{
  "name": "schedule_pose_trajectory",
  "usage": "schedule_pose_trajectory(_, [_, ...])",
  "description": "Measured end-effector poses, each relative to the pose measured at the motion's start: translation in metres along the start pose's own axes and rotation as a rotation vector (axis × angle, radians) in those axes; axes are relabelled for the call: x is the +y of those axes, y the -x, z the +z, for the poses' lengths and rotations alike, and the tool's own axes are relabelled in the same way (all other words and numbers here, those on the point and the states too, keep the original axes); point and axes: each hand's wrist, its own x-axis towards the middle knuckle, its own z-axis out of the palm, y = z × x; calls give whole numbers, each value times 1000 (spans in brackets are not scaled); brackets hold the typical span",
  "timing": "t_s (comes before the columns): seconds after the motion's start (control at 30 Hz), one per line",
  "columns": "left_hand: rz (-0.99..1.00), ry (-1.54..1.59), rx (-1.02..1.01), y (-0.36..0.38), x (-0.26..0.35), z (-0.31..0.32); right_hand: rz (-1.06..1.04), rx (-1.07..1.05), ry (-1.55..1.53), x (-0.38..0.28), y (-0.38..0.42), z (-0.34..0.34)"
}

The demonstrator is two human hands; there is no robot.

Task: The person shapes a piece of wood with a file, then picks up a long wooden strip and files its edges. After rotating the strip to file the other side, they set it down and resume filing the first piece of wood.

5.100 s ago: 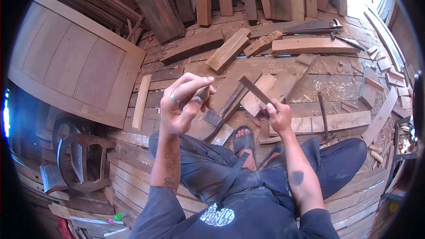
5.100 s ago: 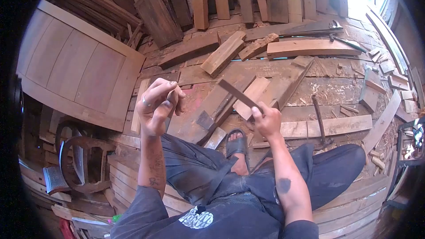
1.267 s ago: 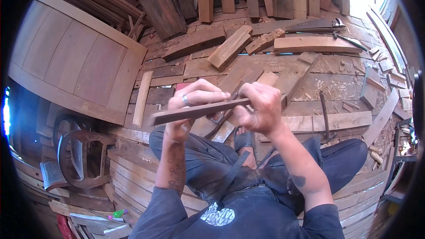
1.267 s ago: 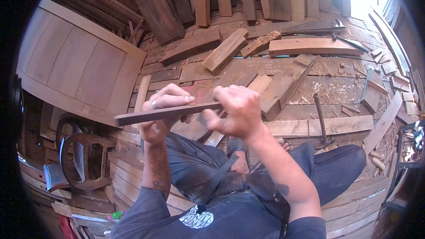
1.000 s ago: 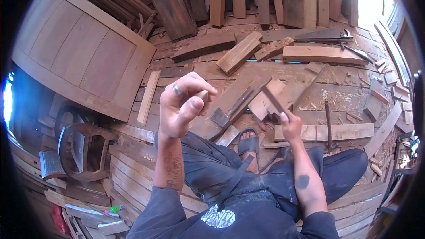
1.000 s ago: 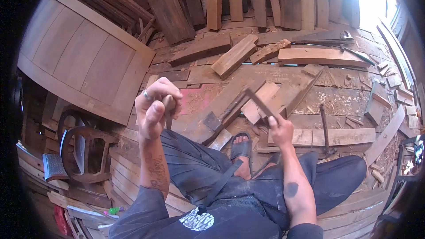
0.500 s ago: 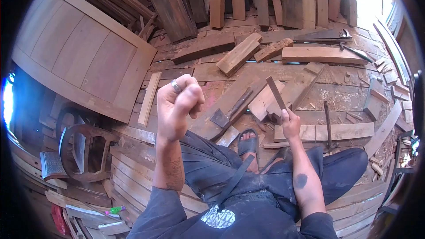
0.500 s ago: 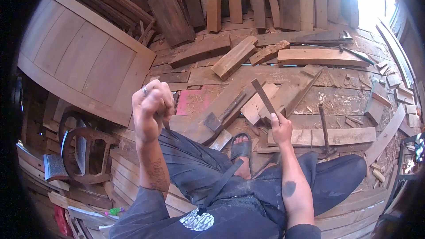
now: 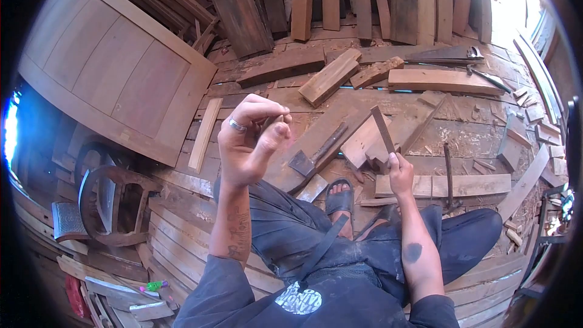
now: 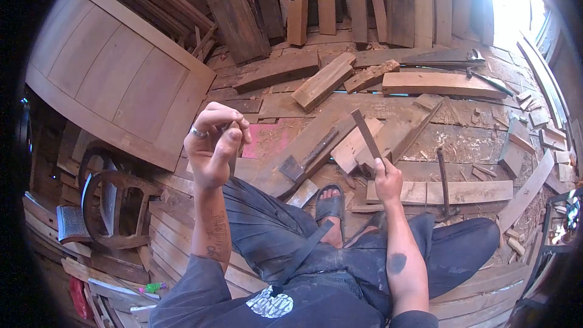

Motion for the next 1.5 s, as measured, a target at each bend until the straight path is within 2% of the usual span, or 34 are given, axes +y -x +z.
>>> schedule_pose_trajectory(0.2, [-110,24,115,-2,8,2,-4,-9,20,-1,-1,4])
schedule_pose_trajectory(0.3, [-147,201,117,-1,12,-10,-21,-24,26,-2,0,4])
schedule_pose_trajectory(0.43, [-252,22,214,-5,26,-10,-31,-41,27,-1,1,4])
schedule_pose_trajectory(0.53, [-222,39,262,-7,27,-9,-17,-63,17,3,-1,5])
schedule_pose_trajectory(0.63, [-227,168,196,-4,23,-18,-25,-63,-29,3,0,6])
schedule_pose_trajectory(0.73, [-284,8,217,-5,29,-13,-40,-75,-26,-3,1,7])
schedule_pose_trajectory(0.87, [-246,58,199,-5,28,-12,-130,-36,-120,-17,7,10])
schedule_pose_trajectory(0.97, [-186,171,174,-2,22,-5,-85,-31,-288,-52,6,10])
schedule_pose_trajectory(1.07, [-159,192,66,0,7,-3,-288,-90,-414,-139,1,0])
schedule_pose_trajectory(1.13, [-139,121,53,2,4,2,-504,-100,-331,-196,1,-4])
schedule_pose_trajectory(1.17, [-127,88,46,3,2,4,-530,-179,-281,-218,4,-8])
schedule_pose_trajectory(1.2, [-130,69,16,7,-4,1,-692,-127,-226,-229,1,0])
schedule_pose_trajectory(1.23, [-231,35,19,7,8,5,-785,-87,-182,-243,-1,5])
schedule_pose_trajectory(1.4, [-86,10,13,11,5,5,-720,-91,-109,-272,-1,22])
schedule_pose_trajectory(1.5, [-112,38,-33,16,8,-1,-744,-73,-47,-272,-3,23])
